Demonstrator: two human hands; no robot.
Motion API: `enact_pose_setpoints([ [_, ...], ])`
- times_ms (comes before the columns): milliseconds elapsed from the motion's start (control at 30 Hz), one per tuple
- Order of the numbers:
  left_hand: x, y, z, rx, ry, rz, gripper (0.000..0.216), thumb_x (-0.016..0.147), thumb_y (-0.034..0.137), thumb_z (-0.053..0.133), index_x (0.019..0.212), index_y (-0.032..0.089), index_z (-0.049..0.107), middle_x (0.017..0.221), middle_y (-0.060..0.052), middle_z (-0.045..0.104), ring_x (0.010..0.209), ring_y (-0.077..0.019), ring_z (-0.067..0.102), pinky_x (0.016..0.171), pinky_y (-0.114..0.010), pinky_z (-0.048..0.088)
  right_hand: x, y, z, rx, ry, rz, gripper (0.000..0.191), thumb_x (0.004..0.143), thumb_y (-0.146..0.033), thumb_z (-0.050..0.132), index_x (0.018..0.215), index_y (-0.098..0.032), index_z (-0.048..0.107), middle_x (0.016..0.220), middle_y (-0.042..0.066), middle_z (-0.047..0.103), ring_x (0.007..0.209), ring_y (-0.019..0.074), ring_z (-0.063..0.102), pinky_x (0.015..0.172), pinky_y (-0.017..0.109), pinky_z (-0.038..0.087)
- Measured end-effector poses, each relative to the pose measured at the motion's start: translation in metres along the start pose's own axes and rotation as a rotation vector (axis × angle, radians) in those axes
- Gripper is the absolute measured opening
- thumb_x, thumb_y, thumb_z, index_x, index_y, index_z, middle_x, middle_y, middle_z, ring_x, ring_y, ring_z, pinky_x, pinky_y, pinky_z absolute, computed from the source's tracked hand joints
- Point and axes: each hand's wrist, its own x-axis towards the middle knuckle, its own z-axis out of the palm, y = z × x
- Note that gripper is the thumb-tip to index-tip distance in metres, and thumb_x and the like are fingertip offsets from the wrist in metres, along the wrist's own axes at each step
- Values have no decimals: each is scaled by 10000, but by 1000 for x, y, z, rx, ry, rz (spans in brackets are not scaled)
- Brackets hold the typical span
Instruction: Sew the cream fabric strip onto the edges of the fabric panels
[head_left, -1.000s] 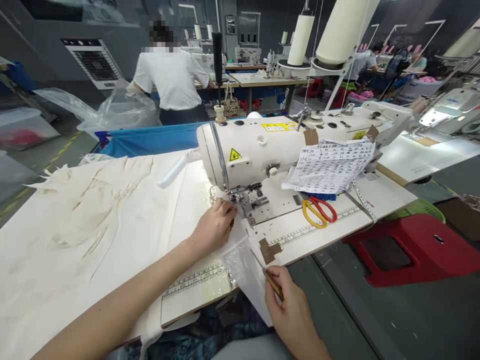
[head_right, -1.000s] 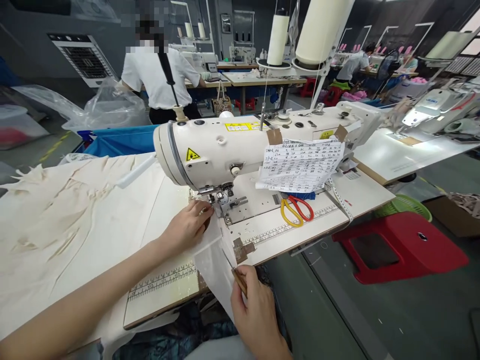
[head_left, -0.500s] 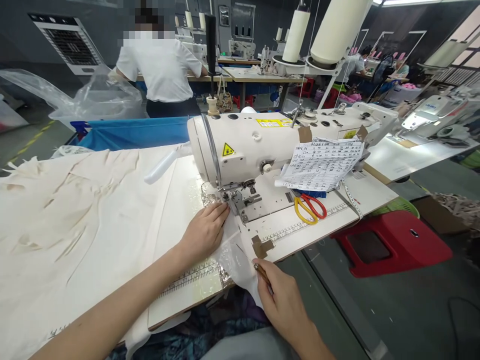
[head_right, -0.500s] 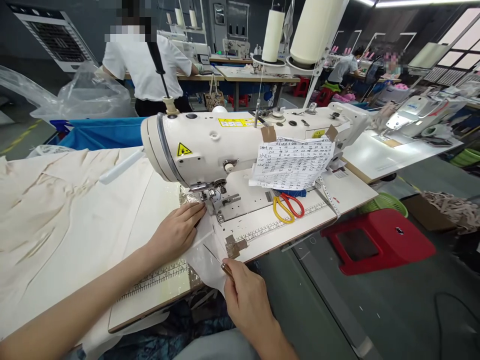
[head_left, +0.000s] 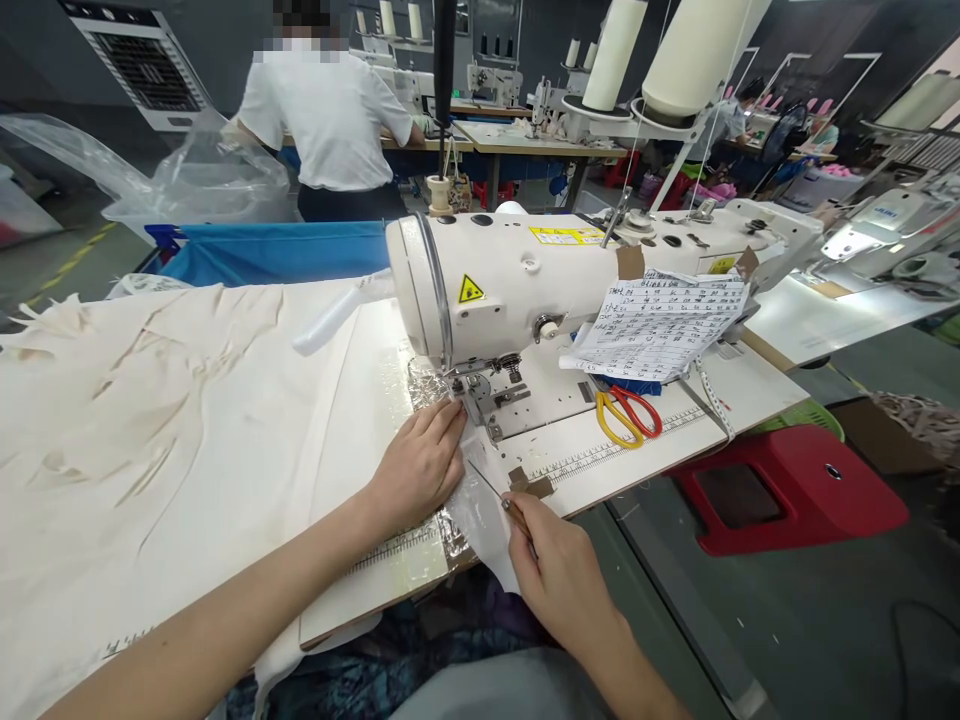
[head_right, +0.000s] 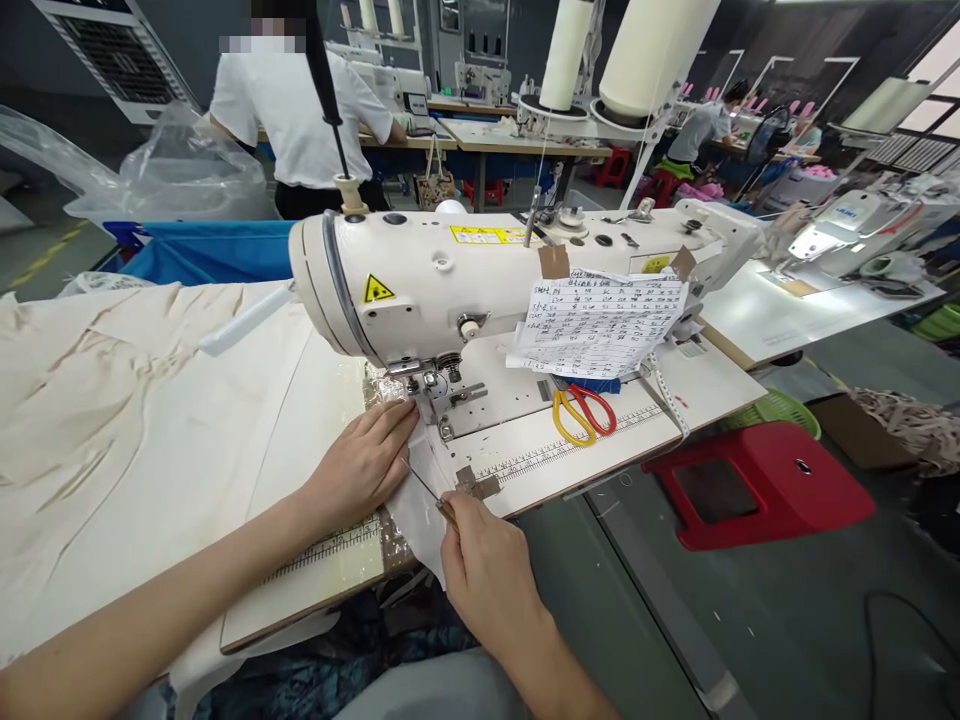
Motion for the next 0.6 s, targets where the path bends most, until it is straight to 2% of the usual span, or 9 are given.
enact_pose_setpoints([
  [233,-4,6,-1,-20,-6,4,493,983,221,337,1397,35,529,1398,-221,571,1340,-349,489,1102,-514,428,12,-1,1,-47,-35,3,333,913,-73,405,1162,-155,611,1021,92,774,835,211,757,666,270,567],
  [600,-4,6,-6,3,16,49,441,973,207,362,1320,58,591,1328,-182,635,1273,-324,541,1091,-499,419,28,-3,7,-88,-61,6,321,897,-72,443,1148,-147,629,1018,87,772,798,229,739,628,292,533],
])
